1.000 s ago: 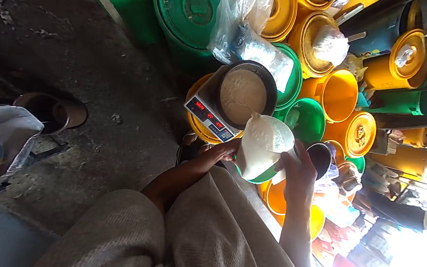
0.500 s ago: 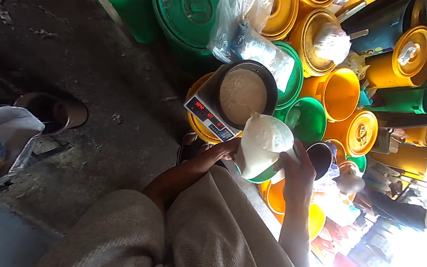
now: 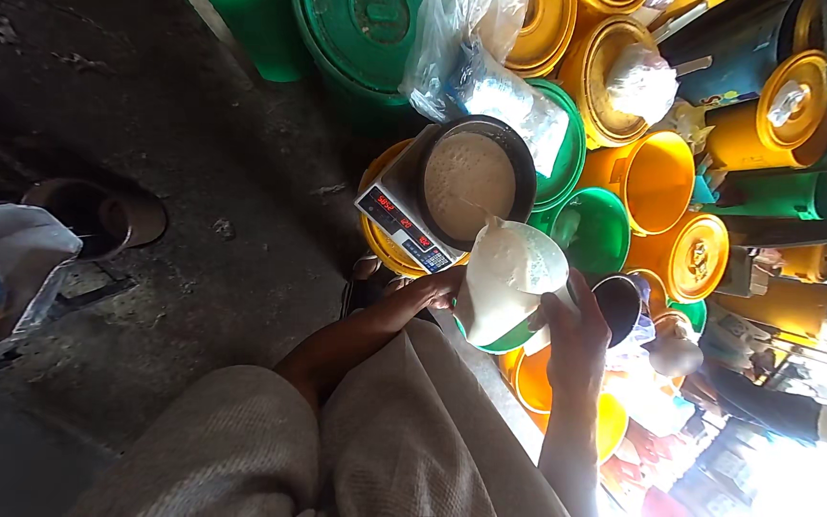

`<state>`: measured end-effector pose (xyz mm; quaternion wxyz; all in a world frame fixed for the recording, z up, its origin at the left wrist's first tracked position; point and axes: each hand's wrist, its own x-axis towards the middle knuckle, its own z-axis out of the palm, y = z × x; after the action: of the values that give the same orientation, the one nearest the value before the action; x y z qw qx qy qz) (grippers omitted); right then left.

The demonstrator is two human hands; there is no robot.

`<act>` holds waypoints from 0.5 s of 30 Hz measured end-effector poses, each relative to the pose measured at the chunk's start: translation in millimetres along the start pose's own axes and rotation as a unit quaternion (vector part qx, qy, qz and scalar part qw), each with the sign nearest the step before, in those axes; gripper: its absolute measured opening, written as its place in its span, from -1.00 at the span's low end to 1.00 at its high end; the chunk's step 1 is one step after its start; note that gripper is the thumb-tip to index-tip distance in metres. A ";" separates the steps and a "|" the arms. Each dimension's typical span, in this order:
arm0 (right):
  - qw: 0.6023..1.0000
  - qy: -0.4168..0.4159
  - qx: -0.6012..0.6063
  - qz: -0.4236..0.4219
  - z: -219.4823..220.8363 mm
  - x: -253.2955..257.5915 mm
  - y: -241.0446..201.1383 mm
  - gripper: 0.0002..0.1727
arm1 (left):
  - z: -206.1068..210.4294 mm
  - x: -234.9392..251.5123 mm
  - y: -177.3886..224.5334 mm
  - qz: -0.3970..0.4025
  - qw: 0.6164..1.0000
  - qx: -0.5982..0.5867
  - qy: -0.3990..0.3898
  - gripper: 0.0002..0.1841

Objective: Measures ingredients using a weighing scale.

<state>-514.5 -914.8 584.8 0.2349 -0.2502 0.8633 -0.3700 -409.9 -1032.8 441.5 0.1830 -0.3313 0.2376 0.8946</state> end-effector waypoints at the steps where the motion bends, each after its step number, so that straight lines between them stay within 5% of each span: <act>1: 1.000 -0.001 0.000 -0.002 -0.1 0.1 0.5 -0.30 | -3.7 9.0 -5.3 0.004 1.000 -0.011 -0.010 -0.68; 15: 1.000 -0.003 0.006 0.000 -1.4 2.0 2.9 -0.31 | -10.5 38.7 -18.2 -0.010 0.999 -0.031 -0.018 -0.59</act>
<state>-517.6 -913.5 583.1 0.2391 -0.2496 0.8603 -0.3748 -423.4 -1017.1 402.7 0.1857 -0.3227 0.2032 0.9056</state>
